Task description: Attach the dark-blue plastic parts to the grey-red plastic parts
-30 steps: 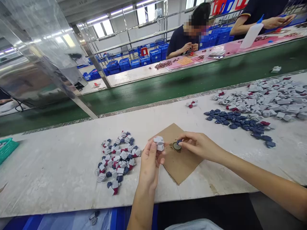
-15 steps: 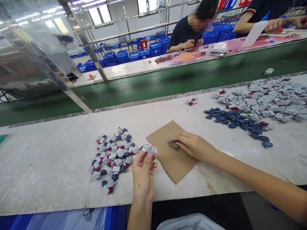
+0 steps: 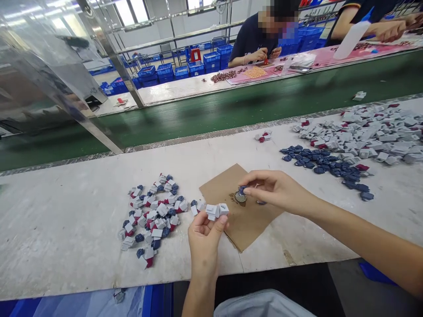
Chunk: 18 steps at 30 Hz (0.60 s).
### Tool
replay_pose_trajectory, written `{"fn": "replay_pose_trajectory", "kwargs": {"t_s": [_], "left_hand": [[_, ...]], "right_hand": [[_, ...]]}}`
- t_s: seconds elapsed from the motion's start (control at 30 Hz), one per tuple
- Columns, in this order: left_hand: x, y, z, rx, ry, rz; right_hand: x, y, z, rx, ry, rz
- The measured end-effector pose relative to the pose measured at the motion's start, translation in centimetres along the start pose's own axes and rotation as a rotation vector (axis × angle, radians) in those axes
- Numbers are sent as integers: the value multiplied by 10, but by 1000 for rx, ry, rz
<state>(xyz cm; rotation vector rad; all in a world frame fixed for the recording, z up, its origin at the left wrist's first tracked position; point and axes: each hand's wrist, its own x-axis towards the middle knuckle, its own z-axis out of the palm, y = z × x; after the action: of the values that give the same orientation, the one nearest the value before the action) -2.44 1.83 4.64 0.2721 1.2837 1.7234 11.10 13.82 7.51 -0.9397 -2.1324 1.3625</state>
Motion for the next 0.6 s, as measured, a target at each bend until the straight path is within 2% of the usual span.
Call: {"fn": "replay_pose_trajectory", "kwargs": {"t_s": [0.07, 0.17, 0.4, 0.6], "left_hand": [[-5, 1, 4, -9, -19, -8], [-11, 2, 9, -27, -63, 6], [-17, 2, 12, -49, -134, 33], [-17, 2, 11, -54, -149, 33]], "right_hand": [[-7, -14, 1, 174, 9, 106], [-15, -27, 5, 250, 14, 115], [-25, -36, 9, 116, 94, 9], [-31, -41, 9, 44, 67, -49]]}}
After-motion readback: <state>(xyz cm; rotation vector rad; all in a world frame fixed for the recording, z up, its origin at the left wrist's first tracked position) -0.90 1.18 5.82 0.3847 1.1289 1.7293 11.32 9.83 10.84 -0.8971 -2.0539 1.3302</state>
